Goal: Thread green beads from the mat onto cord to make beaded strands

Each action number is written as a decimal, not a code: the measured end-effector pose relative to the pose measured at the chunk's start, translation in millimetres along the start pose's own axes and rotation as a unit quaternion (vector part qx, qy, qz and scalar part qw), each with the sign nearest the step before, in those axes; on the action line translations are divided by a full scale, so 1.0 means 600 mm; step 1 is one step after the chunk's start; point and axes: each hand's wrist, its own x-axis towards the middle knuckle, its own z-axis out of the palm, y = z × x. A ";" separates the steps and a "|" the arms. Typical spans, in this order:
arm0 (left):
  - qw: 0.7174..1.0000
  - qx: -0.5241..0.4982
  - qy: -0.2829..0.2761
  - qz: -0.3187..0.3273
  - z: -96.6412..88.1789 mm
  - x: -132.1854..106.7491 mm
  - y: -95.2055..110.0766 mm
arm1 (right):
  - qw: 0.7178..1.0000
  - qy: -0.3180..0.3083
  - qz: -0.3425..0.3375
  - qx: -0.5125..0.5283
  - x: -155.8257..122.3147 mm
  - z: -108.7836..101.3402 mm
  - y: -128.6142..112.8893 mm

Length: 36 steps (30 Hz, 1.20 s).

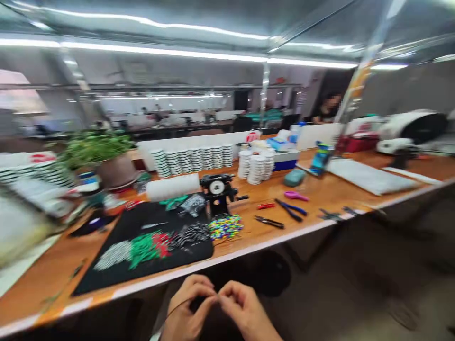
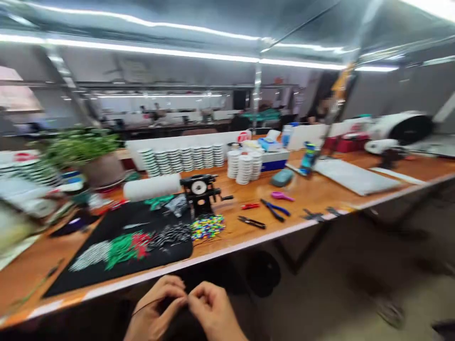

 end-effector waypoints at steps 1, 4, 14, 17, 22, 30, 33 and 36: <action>1.000 -0.015 0.001 -0.021 -0.002 -0.003 0.005 | 1.000 -0.008 -0.002 0.001 -0.002 0.002 0.006; 0.997 -0.059 0.004 -0.056 0.005 -0.002 0.014 | 0.999 -0.038 -0.006 0.010 -0.014 -0.005 0.014; 0.975 -0.176 -0.034 -0.131 0.027 -0.007 0.023 | 1.000 0.003 0.013 -0.022 -0.038 -0.022 0.016; 0.965 -0.206 -0.051 -0.152 0.031 -0.005 0.025 | 0.999 0.030 0.027 -0.028 -0.042 -0.025 0.012; 0.960 -0.224 -0.055 -0.160 0.031 -0.003 0.024 | 0.998 0.036 0.039 -0.047 -0.041 -0.027 0.009; 0.960 -0.221 -0.052 -0.166 0.027 -0.006 0.015 | 0.998 0.000 0.038 -0.059 -0.036 -0.035 0.025; 0.959 -0.215 -0.049 -0.179 0.024 -0.009 0.018 | 0.997 -0.038 0.054 -0.029 -0.034 -0.036 0.029; 0.957 -0.215 -0.046 -0.187 0.020 -0.011 0.020 | 0.998 -0.038 0.040 -0.015 -0.032 -0.037 0.034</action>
